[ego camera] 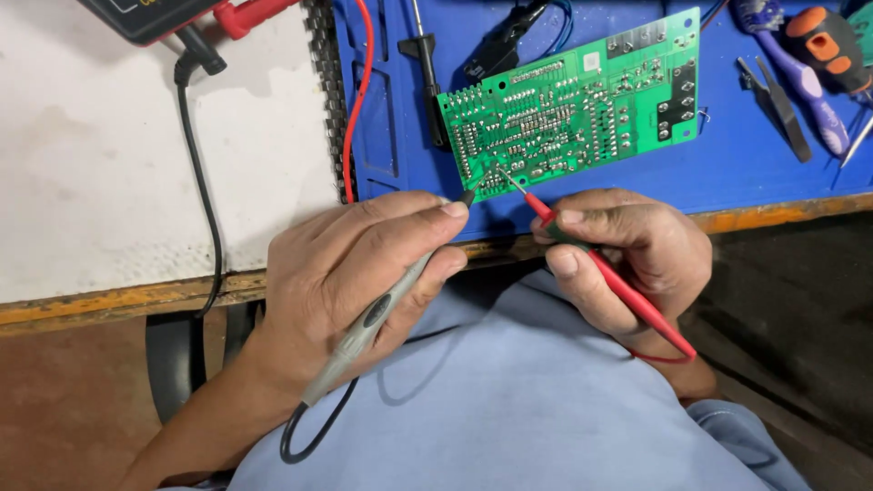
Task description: Testing a circuit board with a multimeter and soldering components.
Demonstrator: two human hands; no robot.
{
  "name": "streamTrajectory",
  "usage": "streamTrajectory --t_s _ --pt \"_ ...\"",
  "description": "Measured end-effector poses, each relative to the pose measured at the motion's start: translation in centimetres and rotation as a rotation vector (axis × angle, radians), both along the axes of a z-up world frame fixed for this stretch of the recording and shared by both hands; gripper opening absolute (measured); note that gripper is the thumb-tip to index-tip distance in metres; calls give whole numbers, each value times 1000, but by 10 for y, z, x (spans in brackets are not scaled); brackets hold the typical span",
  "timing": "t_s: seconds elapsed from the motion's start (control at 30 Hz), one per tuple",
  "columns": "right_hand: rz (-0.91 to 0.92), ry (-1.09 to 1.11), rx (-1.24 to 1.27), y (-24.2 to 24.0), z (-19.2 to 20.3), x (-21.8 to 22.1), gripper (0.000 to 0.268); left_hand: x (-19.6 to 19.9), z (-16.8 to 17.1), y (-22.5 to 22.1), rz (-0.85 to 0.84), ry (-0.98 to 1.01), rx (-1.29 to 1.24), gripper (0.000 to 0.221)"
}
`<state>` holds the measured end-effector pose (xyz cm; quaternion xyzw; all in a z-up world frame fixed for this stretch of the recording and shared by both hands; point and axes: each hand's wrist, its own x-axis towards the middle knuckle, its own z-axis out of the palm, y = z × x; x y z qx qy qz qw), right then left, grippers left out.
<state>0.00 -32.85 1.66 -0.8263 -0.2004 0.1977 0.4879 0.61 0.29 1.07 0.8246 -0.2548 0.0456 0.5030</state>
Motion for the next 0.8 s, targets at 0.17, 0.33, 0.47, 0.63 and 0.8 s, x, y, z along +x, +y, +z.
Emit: streamTrajectory --t_s 0.17,0.33,0.47,0.63,0.8 --pt "-8 3 -17 -4 -4 -4 30 1 1 1 -15 5 -20 27" --pt "-73 -24 -10 -14 -15 -12 34 2 -2 -3 -26 -3 -8 29" --pt "-9 -80 115 -19 -17 -15 41 2 -2 -3 -30 -28 -21 28" --pt "-59 -93 85 -14 -7 -18 39 2 -1 -4 -27 -25 -31 27" --pt "9 -116 43 -18 -10 -14 38 2 -1 -5 -28 -20 -8 26"
